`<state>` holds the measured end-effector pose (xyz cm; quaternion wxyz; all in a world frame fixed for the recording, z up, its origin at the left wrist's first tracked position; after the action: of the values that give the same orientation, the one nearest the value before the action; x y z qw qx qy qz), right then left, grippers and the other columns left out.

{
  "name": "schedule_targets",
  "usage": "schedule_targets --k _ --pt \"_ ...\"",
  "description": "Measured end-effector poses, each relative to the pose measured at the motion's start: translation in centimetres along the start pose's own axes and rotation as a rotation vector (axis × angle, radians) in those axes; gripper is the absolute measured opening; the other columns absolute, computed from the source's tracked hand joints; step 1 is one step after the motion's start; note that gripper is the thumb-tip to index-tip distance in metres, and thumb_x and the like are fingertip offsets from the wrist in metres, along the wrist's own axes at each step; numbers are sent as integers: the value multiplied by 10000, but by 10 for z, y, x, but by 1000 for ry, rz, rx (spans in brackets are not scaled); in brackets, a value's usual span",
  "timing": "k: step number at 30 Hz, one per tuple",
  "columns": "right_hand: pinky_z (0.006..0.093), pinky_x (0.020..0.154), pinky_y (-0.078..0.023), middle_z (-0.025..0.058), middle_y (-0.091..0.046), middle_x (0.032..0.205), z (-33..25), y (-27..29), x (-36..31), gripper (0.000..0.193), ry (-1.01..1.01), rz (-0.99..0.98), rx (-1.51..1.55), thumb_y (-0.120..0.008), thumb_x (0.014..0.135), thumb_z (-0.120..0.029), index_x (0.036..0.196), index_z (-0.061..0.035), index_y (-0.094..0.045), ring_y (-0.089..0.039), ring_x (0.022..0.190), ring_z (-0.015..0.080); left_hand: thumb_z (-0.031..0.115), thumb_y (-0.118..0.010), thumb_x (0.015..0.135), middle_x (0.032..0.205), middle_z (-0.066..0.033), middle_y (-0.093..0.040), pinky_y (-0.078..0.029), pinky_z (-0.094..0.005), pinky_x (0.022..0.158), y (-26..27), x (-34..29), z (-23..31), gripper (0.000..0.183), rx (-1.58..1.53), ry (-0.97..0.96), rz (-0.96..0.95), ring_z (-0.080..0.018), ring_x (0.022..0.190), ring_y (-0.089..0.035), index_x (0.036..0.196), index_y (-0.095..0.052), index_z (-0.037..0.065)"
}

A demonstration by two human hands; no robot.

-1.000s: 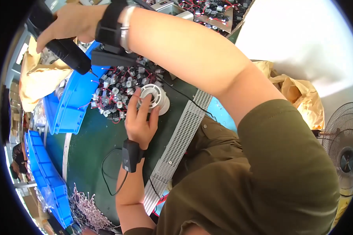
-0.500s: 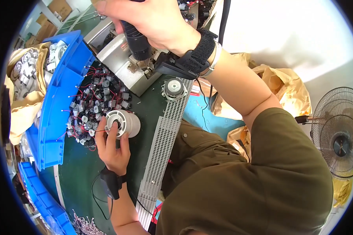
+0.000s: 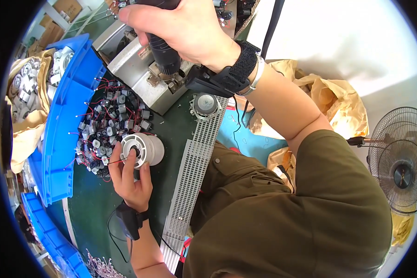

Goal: Assembling electronic parts by inserting components into housings, using a handheld assembly tool, and managing wire leads at a factory workbench.

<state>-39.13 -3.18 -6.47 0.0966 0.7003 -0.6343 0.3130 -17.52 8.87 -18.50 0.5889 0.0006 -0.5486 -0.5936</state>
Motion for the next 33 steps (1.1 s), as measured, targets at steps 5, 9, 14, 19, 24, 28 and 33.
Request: schedule_targets --k 5,9,14,19,24,28,33 --pt "258 512 -428 53 -565 654 -4 -4 -5 254 -9 -38 -6 -633 769 1 995 37 -523 -536 534 125 62 -758 673 1180 -249 -508 -530 -389 769 3 1 1 397 11 -7 9 -375 998 -581 1044 -628 10" --pt "290 518 -442 79 -550 653 -15 -5 -13 308 137 -195 69 -580 783 0 1070 46 -478 -531 533 170 100 -819 610 1160 -215 -524 -530 -367 729 3 5 0 428 3 14 10 -347 954 -594 987 -632 17" --pt "299 512 -463 101 -557 709 -12 -58 -26 334 -202 -143 468 -610 831 -127 1089 46 -488 -538 527 197 49 -784 632 1123 -221 -535 -526 -373 719 4 8 3 368 -4 17 60 -351 921 -597 965 -628 23" --pt "240 474 -408 60 -569 667 -17 -96 -28 344 -253 -210 279 -666 789 -84 1067 44 -508 -540 515 132 57 -778 638 1077 -220 -553 -534 -367 681 3 11 7 334 -6 14 105 -349 882 -614 933 -628 10" --pt "245 486 -415 57 -566 670 -1 -104 -31 337 -295 -203 240 -658 786 -80 1060 42 -505 -541 527 126 58 -774 635 1067 -214 -556 -540 -362 660 4 8 5 333 14 24 109 -347 873 -622 932 -629 19" --pt "258 499 -431 66 -563 672 -5 -102 -24 332 -17 -305 28 -644 786 -61 1067 38 -498 -550 534 137 62 -771 636 1068 -209 -555 -542 -362 661 3 10 7 332 3 26 106 -345 875 -622 933 -628 23" --pt "262 502 -440 75 -562 676 0 -103 -32 328 -251 -195 280 -636 785 -48 1070 34 -495 -555 535 145 75 -767 643 1070 -208 -554 -542 -364 661 2 9 6 325 25 21 104 -345 876 -623 931 -625 27"
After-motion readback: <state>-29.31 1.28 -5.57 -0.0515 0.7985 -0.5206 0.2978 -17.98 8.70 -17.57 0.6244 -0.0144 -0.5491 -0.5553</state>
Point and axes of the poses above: each hand's wrist, its own x-axis towards the middle knuckle, its own y-axis out of the back of the hand, z = x × y, the point moved 7 cm from there along x, towards the middle knuckle
